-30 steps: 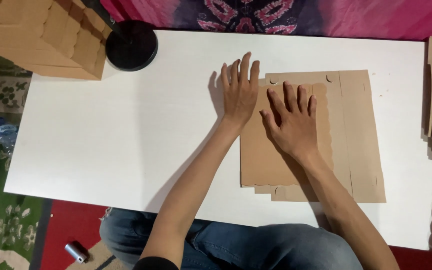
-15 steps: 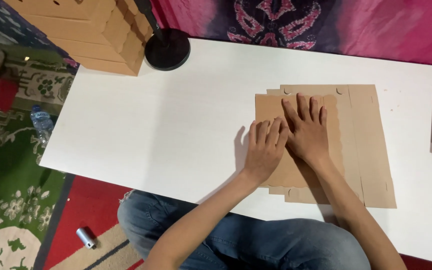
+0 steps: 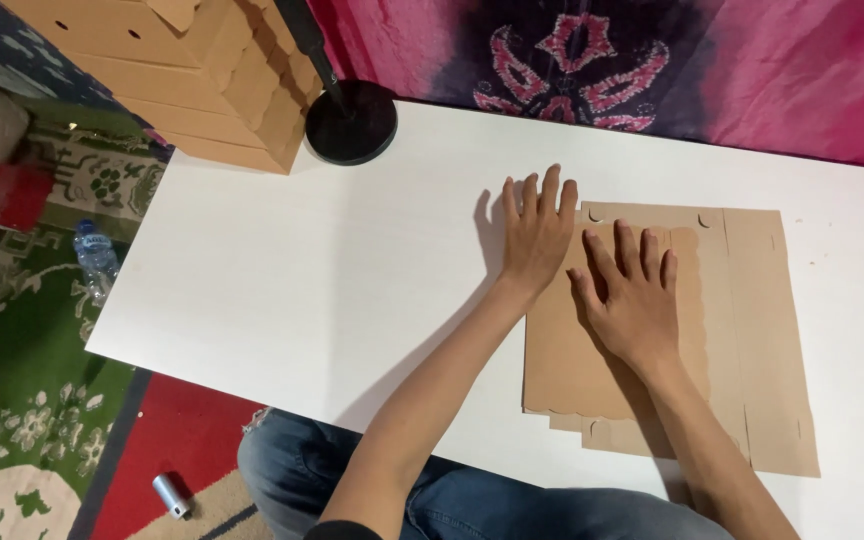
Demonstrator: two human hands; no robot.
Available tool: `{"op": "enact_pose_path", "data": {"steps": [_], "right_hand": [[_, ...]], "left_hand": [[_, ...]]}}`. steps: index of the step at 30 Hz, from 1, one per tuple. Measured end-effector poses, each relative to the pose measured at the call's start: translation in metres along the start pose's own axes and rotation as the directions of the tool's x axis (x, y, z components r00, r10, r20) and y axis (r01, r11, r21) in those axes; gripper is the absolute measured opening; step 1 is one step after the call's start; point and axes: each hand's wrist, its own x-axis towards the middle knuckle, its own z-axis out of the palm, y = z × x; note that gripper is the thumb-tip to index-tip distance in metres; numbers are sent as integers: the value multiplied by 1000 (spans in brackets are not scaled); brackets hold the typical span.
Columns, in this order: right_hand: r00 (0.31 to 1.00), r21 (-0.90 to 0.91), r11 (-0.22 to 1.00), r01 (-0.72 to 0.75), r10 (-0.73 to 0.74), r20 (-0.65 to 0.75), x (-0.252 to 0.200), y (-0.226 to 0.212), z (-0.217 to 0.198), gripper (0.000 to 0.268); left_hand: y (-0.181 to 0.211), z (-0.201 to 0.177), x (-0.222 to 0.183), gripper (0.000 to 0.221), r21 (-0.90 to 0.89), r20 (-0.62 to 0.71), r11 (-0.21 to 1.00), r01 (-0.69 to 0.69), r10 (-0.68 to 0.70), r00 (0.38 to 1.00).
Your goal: Folding flat cardboard sheets into boxes or trays and stacking them on a table.
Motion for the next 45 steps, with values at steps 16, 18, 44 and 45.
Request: {"op": "enact_pose_path", "data": {"steps": [16,18,44,45], "right_hand": [[993,-9,997,71,-72,-92,-3,9,12,59],[995,1,998,67,-67,-79,-4,9,11,58],[997,40,999,25,-22,-77,-3,0,2,61],[996,52,998,31,-26,-91,-3,1,3,62]], "left_hand": [[30,-98,-73,34,-98,10,993,-71,72,997],[30,-97,-69,31,-111,32,992,-63,67,997],[10,-58,-40,23,-82,94,994,-70,78,993],[13,-69,-49,24,-100,127,992,-81,94,988]]}}
